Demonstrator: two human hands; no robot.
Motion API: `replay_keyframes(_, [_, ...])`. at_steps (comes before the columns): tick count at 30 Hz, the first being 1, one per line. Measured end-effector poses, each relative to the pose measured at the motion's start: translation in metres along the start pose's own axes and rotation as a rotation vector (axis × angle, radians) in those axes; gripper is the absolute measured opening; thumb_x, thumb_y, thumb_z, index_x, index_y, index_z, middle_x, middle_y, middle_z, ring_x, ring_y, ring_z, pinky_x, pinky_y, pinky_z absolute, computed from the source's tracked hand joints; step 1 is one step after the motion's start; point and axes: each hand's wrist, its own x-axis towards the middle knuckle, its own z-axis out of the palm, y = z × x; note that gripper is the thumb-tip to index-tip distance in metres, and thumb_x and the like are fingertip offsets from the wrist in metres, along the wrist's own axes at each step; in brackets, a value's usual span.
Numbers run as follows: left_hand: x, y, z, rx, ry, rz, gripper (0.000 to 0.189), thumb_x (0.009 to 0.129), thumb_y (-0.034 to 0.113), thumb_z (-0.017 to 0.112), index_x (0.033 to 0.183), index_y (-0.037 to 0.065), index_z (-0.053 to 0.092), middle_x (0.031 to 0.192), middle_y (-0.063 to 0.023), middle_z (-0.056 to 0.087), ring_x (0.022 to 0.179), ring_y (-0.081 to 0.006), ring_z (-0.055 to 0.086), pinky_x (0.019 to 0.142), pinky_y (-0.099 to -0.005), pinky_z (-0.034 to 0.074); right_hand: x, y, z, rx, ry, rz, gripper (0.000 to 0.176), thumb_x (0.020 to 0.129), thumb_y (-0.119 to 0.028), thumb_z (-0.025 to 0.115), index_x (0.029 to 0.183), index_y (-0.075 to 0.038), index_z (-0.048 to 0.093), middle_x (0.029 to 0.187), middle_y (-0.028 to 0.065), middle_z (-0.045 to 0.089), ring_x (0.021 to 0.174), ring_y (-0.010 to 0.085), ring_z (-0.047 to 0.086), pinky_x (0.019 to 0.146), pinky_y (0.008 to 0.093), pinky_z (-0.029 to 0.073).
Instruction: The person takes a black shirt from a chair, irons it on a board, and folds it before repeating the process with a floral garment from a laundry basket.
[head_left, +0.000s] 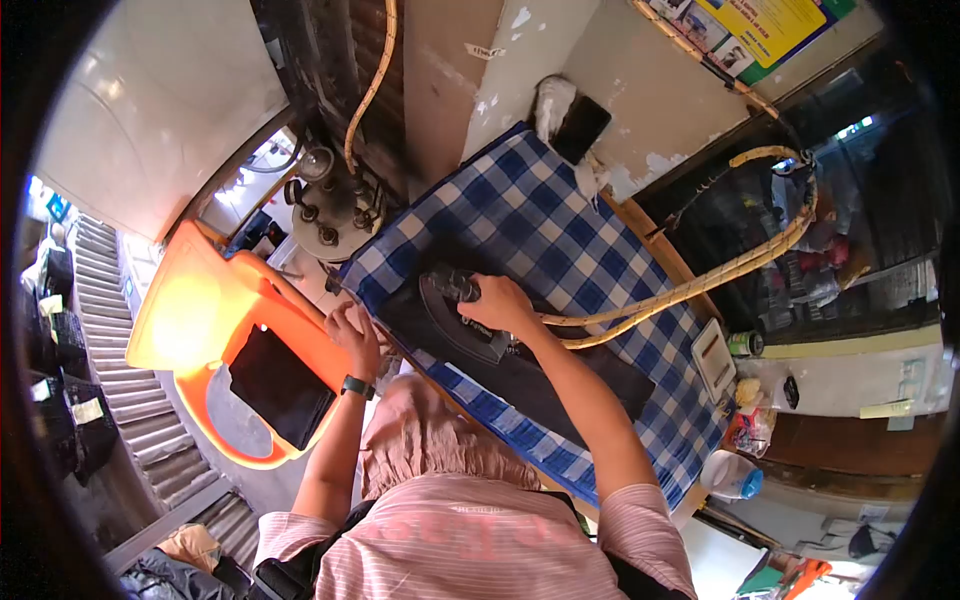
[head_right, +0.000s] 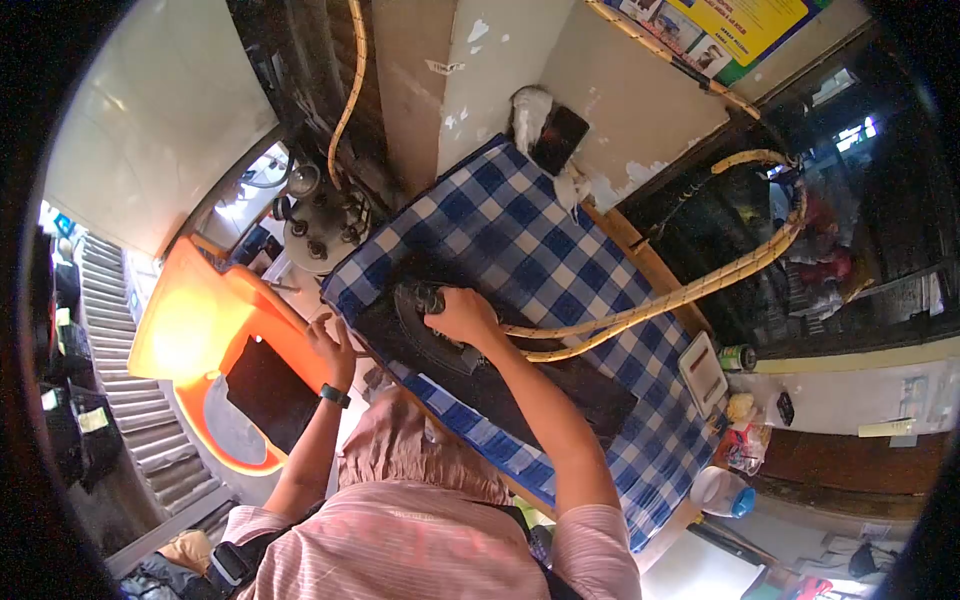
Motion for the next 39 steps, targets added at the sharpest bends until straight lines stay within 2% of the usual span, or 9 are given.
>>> replay_keyframes(3, [0.010, -0.018, -0.018, 0.040, 0.049, -0.116, 0.029, 0.091, 0.025, 0.059, 0.112, 0.006, 0.054, 0.109, -0.0179, 0.051, 0.105, -0.0339, 0.046, 0.091, -0.0455, 0.034, -0.007, -0.004, -0.016, 0.043, -0.123, 0.084, 0.056, 0.071, -0.038, 0.066, 0.116, -0.004, 0.062, 0.082, 0.0215, 0.068, 0.075, 0.0343, 0.068, 0.076, 0.0432, 0.053])
replay_keyframes(13, [0.008, -0.002, -0.025, 0.044, 0.145, 0.010, 0.030, 0.092, 0.019, 0.059, 0.115, 0.001, 0.051, 0.115, -0.0190, 0.048, 0.113, -0.0345, 0.042, 0.097, -0.0448, 0.032, -0.216, 0.138, -0.046, 0.328, 0.437, 0.690, 0.027, 0.078, -0.024, 0.069, 0.081, 0.001, 0.062, 0.056, 0.0072, 0.059, 0.044, 0.0156, 0.056, 0.046, 0.0314, 0.045])
replay_keyframes(19, [-0.029, 0.082, 0.024, -0.093, -0.069, 0.402, 0.030, 0.090, 0.015, 0.060, 0.117, 0.003, 0.052, 0.129, -0.0222, 0.043, 0.125, -0.0361, 0.037, 0.102, -0.0462, 0.030, -0.340, 0.292, -0.046, 0.451, 0.714, 0.877, 0.027, 0.079, -0.021, 0.070, 0.072, 0.003, 0.061, 0.046, 0.0062, 0.054, 0.035, 0.0172, 0.052, 0.039, 0.0314, 0.044])
replay_keyframes(21, [-0.057, 0.122, 0.033, -0.164, -0.258, 0.499, 0.039, 0.089, 0.014, 0.059, 0.125, 0.004, 0.050, 0.141, -0.0237, 0.036, 0.134, -0.0383, 0.030, 0.109, -0.0469, 0.023, -0.370, 0.300, -0.055, 0.496, 0.620, 0.952, 0.035, 0.079, -0.031, 0.072, 0.082, 0.002, 0.062, 0.068, 0.0152, 0.065, 0.057, 0.0229, 0.064, 0.052, 0.0360, 0.051])
replay_keyframes(23, [-0.077, 0.152, 0.039, -0.122, -0.448, 0.711, 0.042, 0.091, 0.019, 0.055, 0.130, 0.005, 0.048, 0.147, -0.0208, 0.032, 0.139, -0.0386, 0.024, 0.112, -0.0492, 0.017, -0.372, 0.295, -0.037, -0.822, 1.066, 0.764, 0.041, 0.081, -0.041, 0.068, 0.089, -0.001, 0.061, 0.094, 0.0199, 0.063, 0.088, 0.0312, 0.062, 0.072, 0.0437, 0.050])
replay_keyframes(28, [-0.122, 0.183, 0.065, -0.138, -0.772, 0.979, 0.051, 0.092, 0.028, 0.052, 0.136, 0.004, 0.043, 0.148, -0.0177, 0.033, 0.142, -0.0316, 0.024, 0.114, -0.0531, 0.012, -0.318, 0.230, 0.053, -0.735, 0.949, 0.976, 0.049, 0.091, -0.047, 0.052, 0.088, 0.001, 0.058, 0.097, 0.0211, 0.055, 0.099, 0.0383, 0.051, 0.082, 0.0483, 0.043])
replay_keyframes(33, [-0.146, 0.187, 0.068, -0.048, -0.809, 1.030, 0.067, 0.093, 0.046, 0.048, 0.140, 0.000, 0.038, 0.146, -0.0201, 0.036, 0.142, -0.0308, 0.024, 0.115, -0.0534, 0.009, -0.292, 0.255, 0.114, -0.453, 0.854, 0.922, 0.040, 0.091, -0.038, 0.052, 0.092, 0.002, 0.053, 0.099, 0.0245, 0.057, 0.098, 0.0415, 0.053, 0.086, 0.0506, 0.042])
replay_keyframes(37, [-0.140, 0.176, 0.073, 0.011, -0.969, 1.036, 0.085, 0.093, 0.065, 0.030, 0.147, -0.001, 0.025, 0.152, -0.0227, 0.022, 0.144, -0.0341, 0.015, 0.115, -0.0538, 0.004, -0.287, 0.261, 0.085, 0.149, 1.001, 0.995, 0.053, 0.088, -0.033, 0.054, 0.118, 0.011, 0.051, 0.110, 0.0295, 0.060, 0.108, 0.0432, 0.055, 0.092, 0.0471, 0.044])
replay_keyframes(39, [-0.124, 0.179, 0.062, -0.288, -1.099, 0.894, 0.079, 0.092, 0.054, 0.046, 0.145, -0.002, 0.028, 0.151, -0.0239, 0.024, 0.142, -0.0368, 0.019, 0.115, -0.0523, 0.012, -0.279, 0.218, 0.040, 1.051, 0.937, 1.010, 0.065, 0.089, -0.036, 0.057, 0.135, 0.007, 0.042, 0.134, 0.0238, 0.050, 0.126, 0.0344, 0.047, 0.102, 0.0409, 0.039])
